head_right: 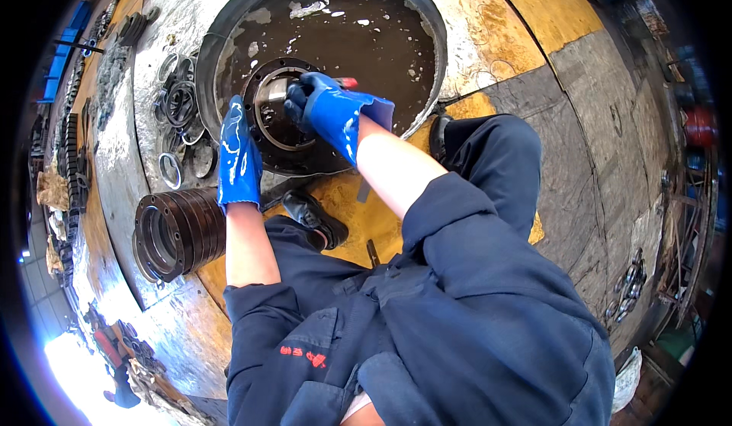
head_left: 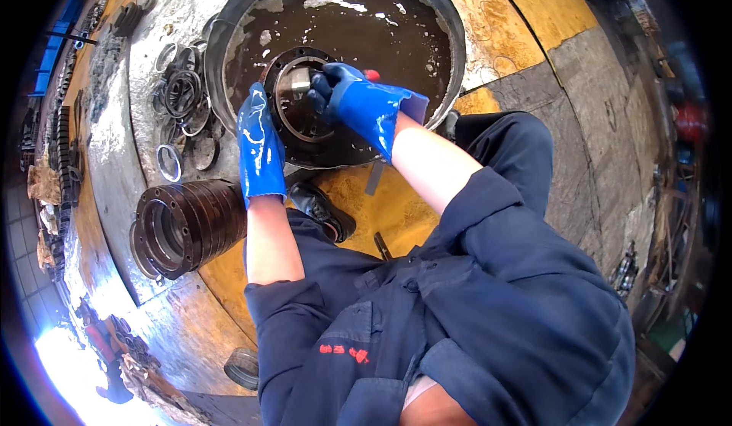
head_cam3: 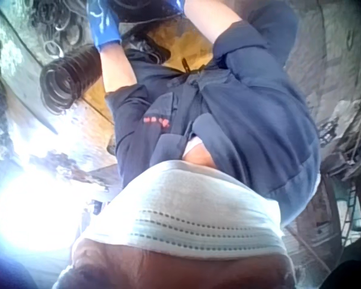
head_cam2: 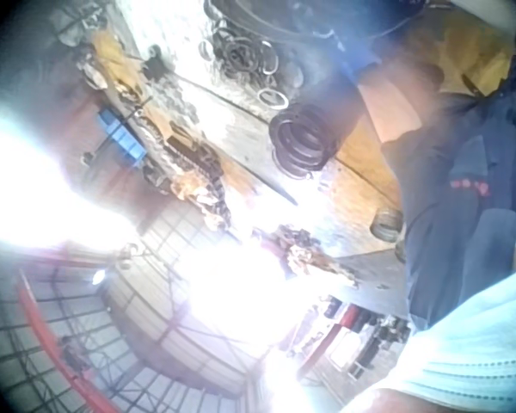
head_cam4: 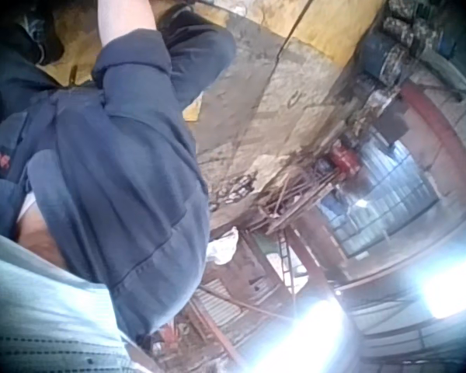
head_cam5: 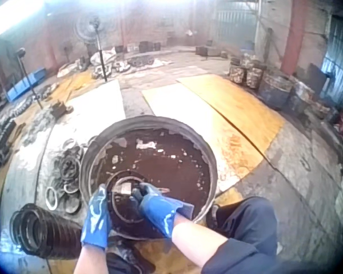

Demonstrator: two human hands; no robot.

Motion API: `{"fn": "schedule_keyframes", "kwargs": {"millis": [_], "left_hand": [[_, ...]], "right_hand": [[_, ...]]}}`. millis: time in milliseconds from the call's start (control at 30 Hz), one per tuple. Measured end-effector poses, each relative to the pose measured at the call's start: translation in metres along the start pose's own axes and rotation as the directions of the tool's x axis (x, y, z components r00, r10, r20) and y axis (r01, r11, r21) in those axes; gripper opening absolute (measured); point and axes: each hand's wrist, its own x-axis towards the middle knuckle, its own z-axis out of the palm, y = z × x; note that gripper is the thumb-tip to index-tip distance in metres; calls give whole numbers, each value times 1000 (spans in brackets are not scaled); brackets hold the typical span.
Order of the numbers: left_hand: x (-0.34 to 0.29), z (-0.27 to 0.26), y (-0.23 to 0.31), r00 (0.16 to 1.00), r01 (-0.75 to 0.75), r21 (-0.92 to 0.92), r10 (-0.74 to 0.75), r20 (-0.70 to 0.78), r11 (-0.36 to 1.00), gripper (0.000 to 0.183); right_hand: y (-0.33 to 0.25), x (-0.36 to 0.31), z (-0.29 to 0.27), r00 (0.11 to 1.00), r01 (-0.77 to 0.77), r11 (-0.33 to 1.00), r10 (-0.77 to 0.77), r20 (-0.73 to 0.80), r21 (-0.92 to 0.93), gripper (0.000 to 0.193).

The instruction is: The person, wearing blue gloves, cleans metal machine parts in a large bucket of dark liquid using a brush. They scrub the surface of a circular metal component, lifting it occasionally to inspect the progress before continuing to clean other cylindrical parts in the same manner.

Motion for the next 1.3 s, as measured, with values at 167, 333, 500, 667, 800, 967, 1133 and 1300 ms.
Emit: {"fn": "schedule_keyframes", "kwargs": {"millis": [167, 333, 500, 667, 800, 967, 1133, 1300], "left_hand": [[1, 8, 11, 999, 38, -242, -43, -18, 969, 50], [2, 3, 16, 998, 60, -336, -66, -4, 940, 54], [3, -3, -6, 998, -42, -208, 32, -51, 977, 59], [14, -11, -33, 998, -52, -85, 49, -35, 995, 66], [9, -5, -18, 999, 14, -182, -23, -43, 983, 66], [2, -10, -18, 998, 47, -191, -54, -35, 981, 65], [1, -7, -20, 998, 54, -189, -61, -29, 980, 64], [4, -4, -17, 998, 56, -198, -61, -19, 979, 63]], "right_hand": [[-14, -13, 3, 961, 272, 230, -11, 277, -934, 28], [-5, -36, 21, 954, 219, -860, 89, 288, -460, 36], [-9, -33, 7, 848, 89, -995, 52, 528, -45, 37], [-22, -48, -8, 694, 422, -376, -451, 561, -825, 33], [0, -70, 3, 589, 804, 232, -191, 785, -547, 28], [4, -84, 41, 612, 751, -254, -80, 787, -610, 29], [-36, -43, 48, 733, 493, -230, -411, 543, -839, 35], [-60, -18, 6, 674, 261, -97, -694, 253, -960, 42]]}}
